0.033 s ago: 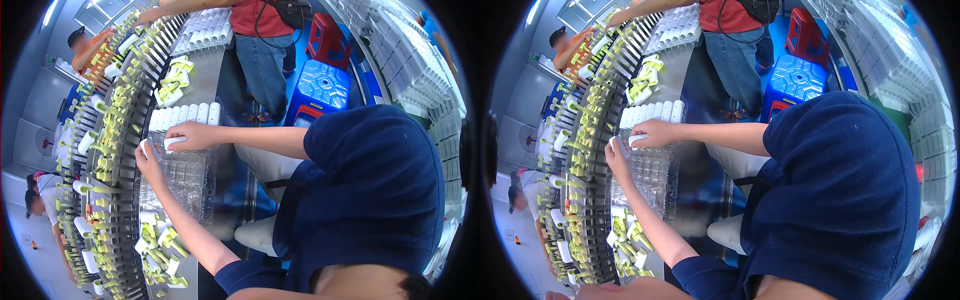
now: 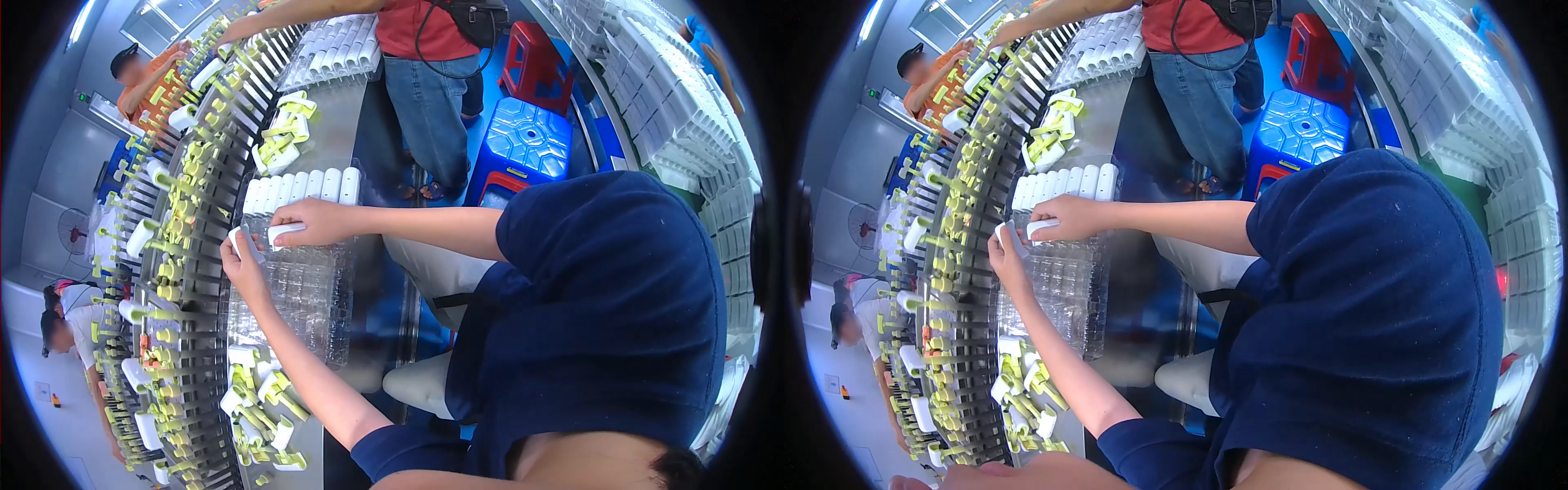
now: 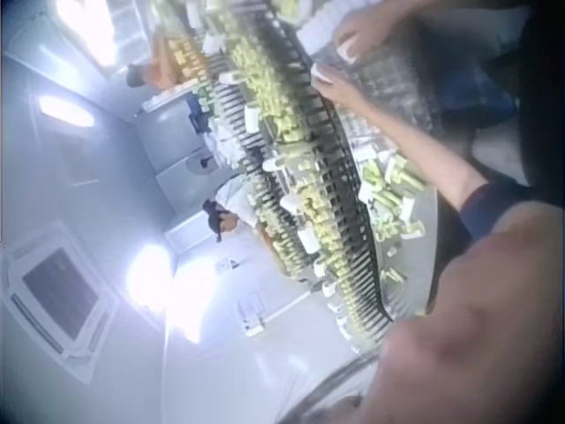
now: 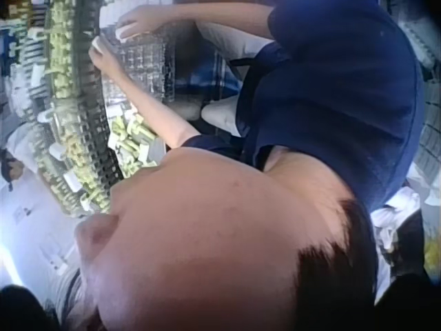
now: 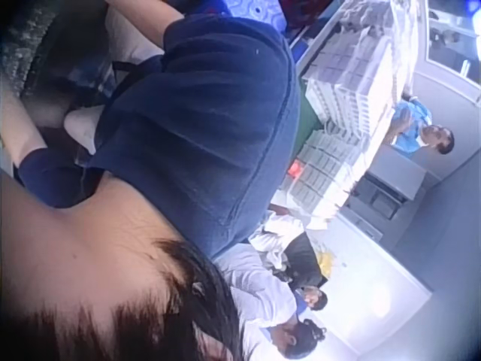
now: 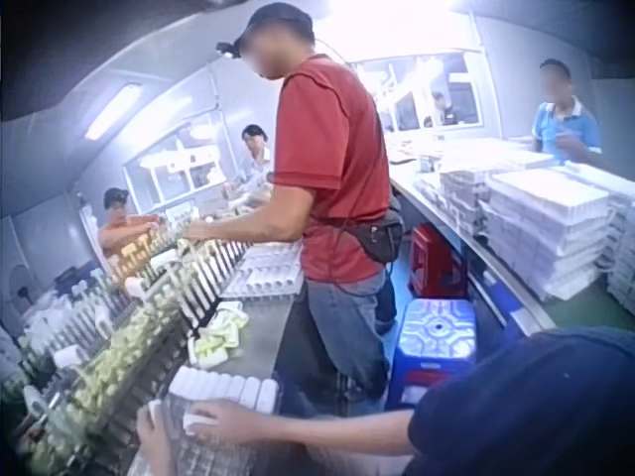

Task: Sort and place plastic spray nozzles into white trays on a conveyor belt assembly line.

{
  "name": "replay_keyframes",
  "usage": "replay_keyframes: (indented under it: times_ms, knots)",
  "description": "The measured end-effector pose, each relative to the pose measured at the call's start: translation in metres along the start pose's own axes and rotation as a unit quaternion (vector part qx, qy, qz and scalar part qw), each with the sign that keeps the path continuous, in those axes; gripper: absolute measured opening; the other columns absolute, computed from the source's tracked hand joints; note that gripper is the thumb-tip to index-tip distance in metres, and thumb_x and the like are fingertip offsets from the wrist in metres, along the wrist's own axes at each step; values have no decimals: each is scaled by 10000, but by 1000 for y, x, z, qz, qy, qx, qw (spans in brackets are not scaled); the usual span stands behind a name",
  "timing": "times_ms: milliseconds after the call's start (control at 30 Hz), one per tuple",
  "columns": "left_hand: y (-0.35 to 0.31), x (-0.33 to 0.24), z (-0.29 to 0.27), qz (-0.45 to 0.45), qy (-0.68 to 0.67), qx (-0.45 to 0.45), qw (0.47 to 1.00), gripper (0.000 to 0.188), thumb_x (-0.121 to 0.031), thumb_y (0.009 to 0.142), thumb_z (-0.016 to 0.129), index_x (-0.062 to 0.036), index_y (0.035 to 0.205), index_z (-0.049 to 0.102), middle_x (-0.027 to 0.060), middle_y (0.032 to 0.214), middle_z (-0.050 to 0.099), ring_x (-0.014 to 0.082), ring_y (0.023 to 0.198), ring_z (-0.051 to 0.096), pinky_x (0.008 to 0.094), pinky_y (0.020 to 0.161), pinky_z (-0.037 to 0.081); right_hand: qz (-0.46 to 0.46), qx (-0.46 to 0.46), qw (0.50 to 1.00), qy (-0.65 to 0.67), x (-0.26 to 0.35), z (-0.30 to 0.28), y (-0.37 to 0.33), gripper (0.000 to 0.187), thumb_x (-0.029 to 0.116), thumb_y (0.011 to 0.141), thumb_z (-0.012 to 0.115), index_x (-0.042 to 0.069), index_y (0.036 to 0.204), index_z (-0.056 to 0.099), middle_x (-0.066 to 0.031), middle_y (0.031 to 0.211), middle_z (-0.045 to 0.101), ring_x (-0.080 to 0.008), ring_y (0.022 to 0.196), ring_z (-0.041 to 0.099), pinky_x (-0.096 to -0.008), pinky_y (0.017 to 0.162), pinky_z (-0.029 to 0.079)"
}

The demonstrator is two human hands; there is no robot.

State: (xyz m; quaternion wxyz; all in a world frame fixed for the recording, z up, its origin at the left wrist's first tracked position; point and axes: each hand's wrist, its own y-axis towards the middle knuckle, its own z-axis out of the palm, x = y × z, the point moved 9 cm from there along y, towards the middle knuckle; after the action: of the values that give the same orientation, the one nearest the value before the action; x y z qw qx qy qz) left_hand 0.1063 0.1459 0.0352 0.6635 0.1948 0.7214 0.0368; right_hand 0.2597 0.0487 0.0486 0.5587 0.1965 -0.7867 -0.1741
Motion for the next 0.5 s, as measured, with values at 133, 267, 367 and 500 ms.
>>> replay_keyframes:
  times_ms: [133,267,367,500]
  knots:
    - [0,2,-1,-5,-4,0,1000,294,-282,973,572,-5,1068,550,85,888,653,92,685,567,228,617,454,7,-2,1000,-3,-3,1,1,421,411,889,623,31,1071,637,-126,946,684,-222,881,650,-338,787,479]
    - [1,3,-1,3,-14,4,1000,293,-282,974,569,-4,1065,550,81,885,652,92,684,566,227,617,452,2,-2,1000,6,-2,1,1,422,414,886,627,33,1067,639,-123,933,686,-214,869,651,-333,781,481]
    - [-1,0,1,7,1,3,1000,294,-285,974,567,-4,1059,552,77,881,649,92,681,564,226,615,450,9,-6,1000,0,-4,1,0,427,416,884,630,28,1060,640,-123,929,688,-210,862,653,-335,776,482]
    - [0,0,-1,10,6,1,1000,293,-287,973,568,-5,1051,554,73,877,647,92,678,561,227,615,448,8,-12,1000,4,-3,0,0,427,416,882,631,25,1054,642,-125,928,689,-209,859,655,-336,773,484]
